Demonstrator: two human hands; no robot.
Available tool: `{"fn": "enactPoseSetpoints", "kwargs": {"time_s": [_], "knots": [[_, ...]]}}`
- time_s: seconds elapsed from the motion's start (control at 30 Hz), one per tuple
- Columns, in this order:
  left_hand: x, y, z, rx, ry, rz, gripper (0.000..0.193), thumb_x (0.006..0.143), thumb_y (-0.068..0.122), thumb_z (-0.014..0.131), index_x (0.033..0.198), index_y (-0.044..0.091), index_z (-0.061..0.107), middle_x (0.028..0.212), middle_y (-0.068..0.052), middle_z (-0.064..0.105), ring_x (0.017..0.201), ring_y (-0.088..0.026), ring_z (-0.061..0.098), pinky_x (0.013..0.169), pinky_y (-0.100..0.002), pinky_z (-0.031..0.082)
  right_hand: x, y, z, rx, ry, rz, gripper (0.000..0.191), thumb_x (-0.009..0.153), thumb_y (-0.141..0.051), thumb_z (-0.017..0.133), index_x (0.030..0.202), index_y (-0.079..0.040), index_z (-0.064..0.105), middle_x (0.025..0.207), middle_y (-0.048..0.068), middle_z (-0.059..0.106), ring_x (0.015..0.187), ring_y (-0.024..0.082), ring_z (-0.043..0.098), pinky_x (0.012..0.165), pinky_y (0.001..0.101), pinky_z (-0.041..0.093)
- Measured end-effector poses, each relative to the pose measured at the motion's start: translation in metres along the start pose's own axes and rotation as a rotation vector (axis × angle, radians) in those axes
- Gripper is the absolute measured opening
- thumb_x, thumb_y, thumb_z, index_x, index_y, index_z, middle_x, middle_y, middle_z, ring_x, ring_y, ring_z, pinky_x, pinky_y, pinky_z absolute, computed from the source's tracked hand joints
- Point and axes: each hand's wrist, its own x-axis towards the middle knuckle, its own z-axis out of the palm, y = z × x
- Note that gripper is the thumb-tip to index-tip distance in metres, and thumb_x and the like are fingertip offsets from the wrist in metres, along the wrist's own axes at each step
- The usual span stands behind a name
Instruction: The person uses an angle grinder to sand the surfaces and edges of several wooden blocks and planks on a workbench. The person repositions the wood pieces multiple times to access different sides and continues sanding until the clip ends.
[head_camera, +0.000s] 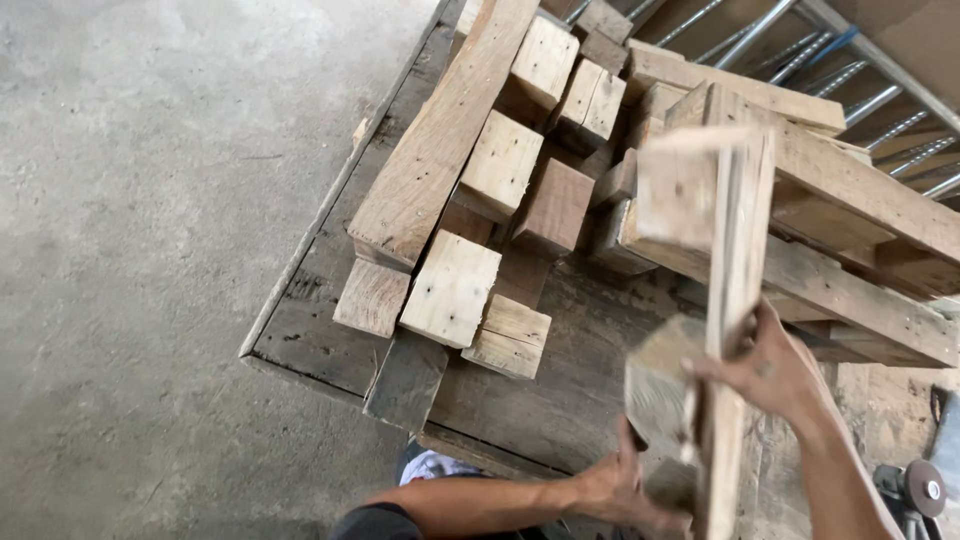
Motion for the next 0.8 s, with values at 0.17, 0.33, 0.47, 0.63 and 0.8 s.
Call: {"fn": "enactPoseSetpoints", "kwargs": {"time_s": [0.17,0.33,0.47,0.63,0.8], "knots": [[0.023,0.051,-0.034,-0.378,0.652,0.047,0.151,0.079,0.018,0.087,0.143,0.002,-0.049,0.165,-0.036,0.013,0.155,-0.043,0.023,0.125,-0.060,0.020,0.041,-0.097,-0.006,-0.038,0.025,-0.046,0.118,0.059,-0.064,0.083,0.147,0.004,0.042,0.127,0.029,0.065,0.113,0.040,0.071,0.095,0.0497,0.061],[0.028,0.088,-0.127,-0.531,0.764,-0.008,0.142,0.069,-0.007,0.075,0.149,0.011,-0.040,0.144,-0.032,0.043,0.115,-0.040,0.064,0.087,-0.045,0.066,0.072,-0.182,-0.006,-0.134,0.031,-0.119,0.092,0.078,-0.081,0.069,0.128,-0.004,0.072,0.100,0.019,0.079,0.083,0.028,0.075,0.072,0.0446,0.061],[0.032,0.112,-0.219,-0.491,0.817,-0.080,0.130,0.068,-0.010,0.075,0.156,0.010,-0.018,0.127,-0.034,0.056,0.091,-0.041,0.071,0.066,-0.047,0.067,0.078,-0.218,-0.010,0.001,0.193,-0.207,0.121,0.071,-0.082,0.073,0.154,-0.004,0.035,0.139,0.023,0.053,0.117,0.036,0.059,0.092,0.0545,0.054],[0.020,0.145,-0.340,-0.180,0.758,-0.168,0.064,0.081,0.003,0.078,0.138,-0.005,0.050,0.120,-0.022,0.070,0.100,-0.032,0.076,0.080,-0.044,0.070,0.044,-0.185,0.059,0.198,-0.065,-0.373,0.132,0.062,-0.087,0.058,0.162,-0.010,0.021,0.157,0.017,0.048,0.140,0.032,0.052,0.117,0.0557,0.038],[-0.015,0.147,-0.360,0.528,0.716,-0.255,0.077,0.079,0.014,0.079,0.145,-0.002,0.042,0.128,-0.024,0.065,0.116,-0.034,0.067,0.102,-0.044,0.053,-0.010,-0.145,0.153,0.545,-0.283,-0.387,0.122,0.065,-0.066,0.075,0.159,-0.010,0.022,0.154,0.019,0.045,0.137,0.031,0.054,0.108,0.0526,0.049]]}}
